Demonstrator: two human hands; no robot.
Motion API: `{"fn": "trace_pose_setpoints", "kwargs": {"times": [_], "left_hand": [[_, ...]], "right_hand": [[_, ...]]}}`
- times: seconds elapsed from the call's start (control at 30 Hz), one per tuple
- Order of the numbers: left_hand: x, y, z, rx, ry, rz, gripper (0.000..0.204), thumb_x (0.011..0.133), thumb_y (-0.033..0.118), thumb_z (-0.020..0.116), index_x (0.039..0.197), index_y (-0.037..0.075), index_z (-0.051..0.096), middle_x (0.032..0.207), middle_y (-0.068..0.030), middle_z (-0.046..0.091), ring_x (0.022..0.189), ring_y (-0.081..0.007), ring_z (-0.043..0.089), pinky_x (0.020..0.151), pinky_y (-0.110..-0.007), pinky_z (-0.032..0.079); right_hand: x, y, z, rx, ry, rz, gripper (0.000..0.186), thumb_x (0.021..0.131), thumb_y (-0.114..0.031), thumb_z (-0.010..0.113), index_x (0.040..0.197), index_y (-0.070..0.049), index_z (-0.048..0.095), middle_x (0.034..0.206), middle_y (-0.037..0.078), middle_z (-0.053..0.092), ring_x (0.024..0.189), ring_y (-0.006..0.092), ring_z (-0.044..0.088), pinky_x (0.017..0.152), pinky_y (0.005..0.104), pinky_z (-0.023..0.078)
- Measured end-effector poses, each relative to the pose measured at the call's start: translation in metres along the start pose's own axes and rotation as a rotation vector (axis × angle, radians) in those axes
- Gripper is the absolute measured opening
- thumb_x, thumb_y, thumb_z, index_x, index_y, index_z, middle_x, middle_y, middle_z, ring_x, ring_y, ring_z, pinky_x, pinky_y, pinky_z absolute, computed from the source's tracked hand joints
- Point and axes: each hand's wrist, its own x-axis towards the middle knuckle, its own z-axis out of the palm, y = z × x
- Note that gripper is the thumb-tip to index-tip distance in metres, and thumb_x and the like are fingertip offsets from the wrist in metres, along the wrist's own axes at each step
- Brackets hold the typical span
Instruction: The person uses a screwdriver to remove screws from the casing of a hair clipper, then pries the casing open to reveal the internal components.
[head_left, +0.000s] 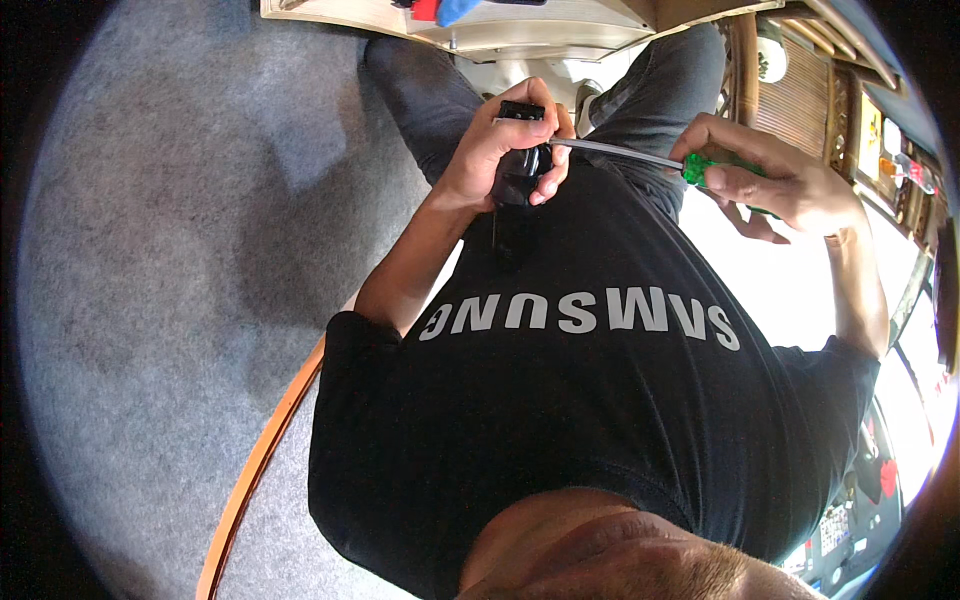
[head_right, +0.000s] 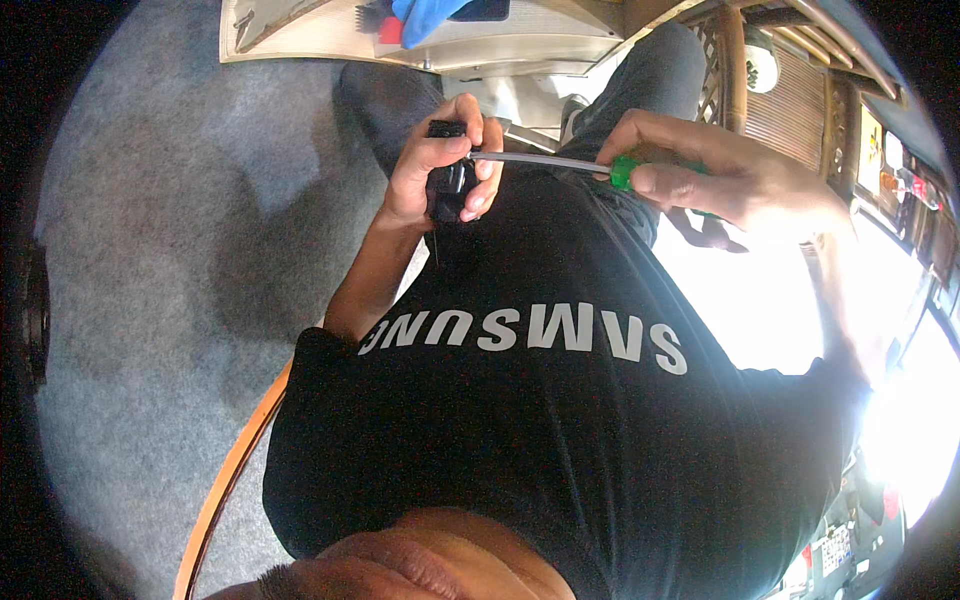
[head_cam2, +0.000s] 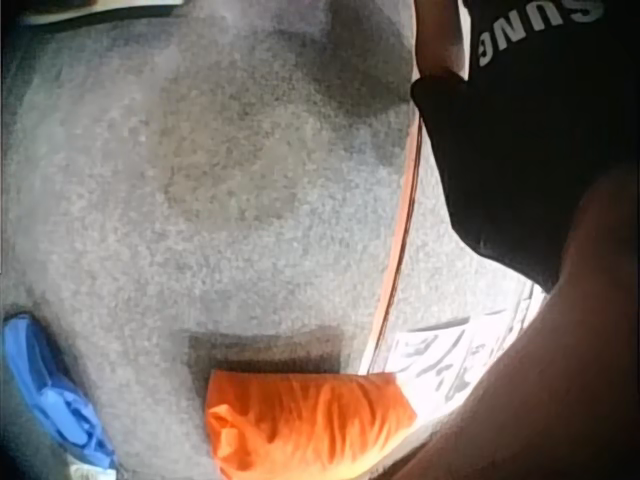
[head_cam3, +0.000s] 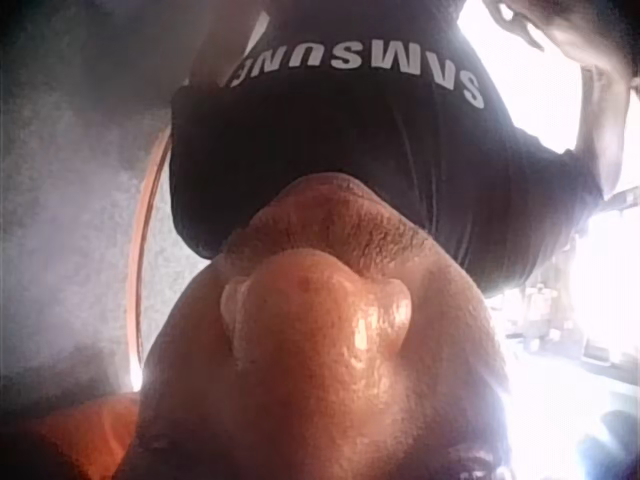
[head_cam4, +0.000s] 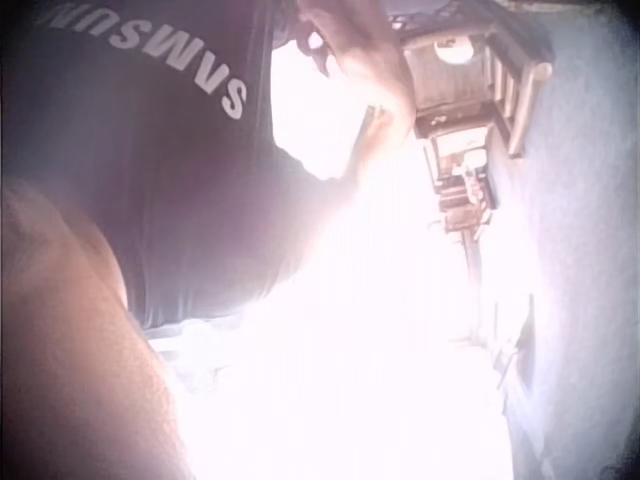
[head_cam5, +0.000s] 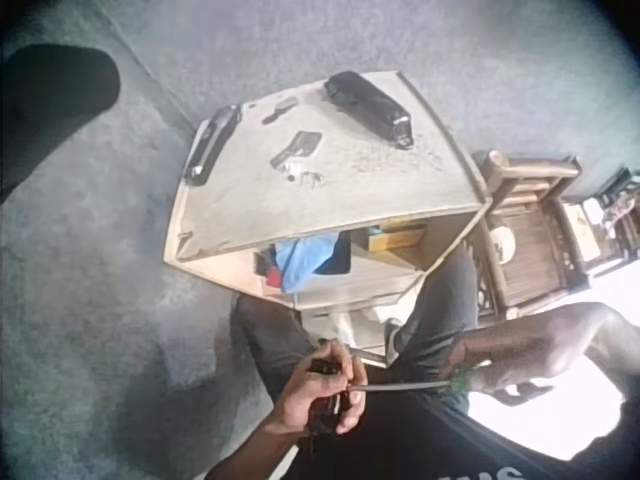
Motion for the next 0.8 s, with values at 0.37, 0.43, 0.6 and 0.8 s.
{"fn": "trace_pose_setpoints", "kwargs": {"times": [0.37, 0.43, 0.6, 0.8], "left_hand": [[-0.003, -0.007, -0.011, -0.127, 0.109, -0.022, 0.018, 0.105, 0.022, 0.058, 0.101, 0.007, 0.051, 0.090, -0.0091, 0.056, 0.061, -0.0176, 0.060, 0.044, -0.030, 0.048], [-0.006, -0.004, -0.009, -0.064, 0.152, -0.055, 0.018, 0.105, 0.023, 0.058, 0.101, 0.007, 0.052, 0.091, -0.0088, 0.058, 0.061, -0.0174, 0.059, 0.045, -0.030, 0.047], [-0.003, -0.006, -0.009, -0.058, 0.167, -0.069, 0.018, 0.104, 0.024, 0.059, 0.101, 0.007, 0.054, 0.092, -0.0088, 0.059, 0.061, -0.0168, 0.060, 0.046, -0.030, 0.047], [-0.001, -0.004, -0.009, -0.042, 0.162, -0.093, 0.017, 0.104, 0.025, 0.059, 0.101, 0.008, 0.055, 0.090, -0.0080, 0.059, 0.060, -0.0157, 0.060, 0.046, -0.029, 0.047]], "right_hand": [[0.021, 0.025, 0.032, -1.617, 0.557, -0.664, 0.031, 0.092, -0.012, 0.073, 0.121, -0.010, 0.063, 0.101, 0.006, 0.070, 0.074, 0.0156, 0.072, 0.051, 0.0315, 0.061], [0.021, 0.027, 0.031, -1.608, 0.528, -0.631, 0.030, 0.094, -0.013, 0.071, 0.123, -0.009, 0.062, 0.101, 0.006, 0.072, 0.074, 0.0188, 0.072, 0.052, 0.0345, 0.062], [0.020, 0.051, 0.013, -1.164, 0.570, -0.526, 0.035, 0.110, -0.036, 0.054, 0.123, -0.006, 0.066, 0.085, 0.005, 0.067, 0.069, 0.0189, 0.066, 0.056, 0.0367, 0.055], [0.014, 0.003, 0.014, -0.432, 0.185, 0.075, 0.043, 0.114, -0.040, 0.046, 0.107, -0.002, 0.066, 0.082, 0.007, 0.064, 0.069, 0.0151, 0.061, 0.062, 0.0359, 0.052]]}}
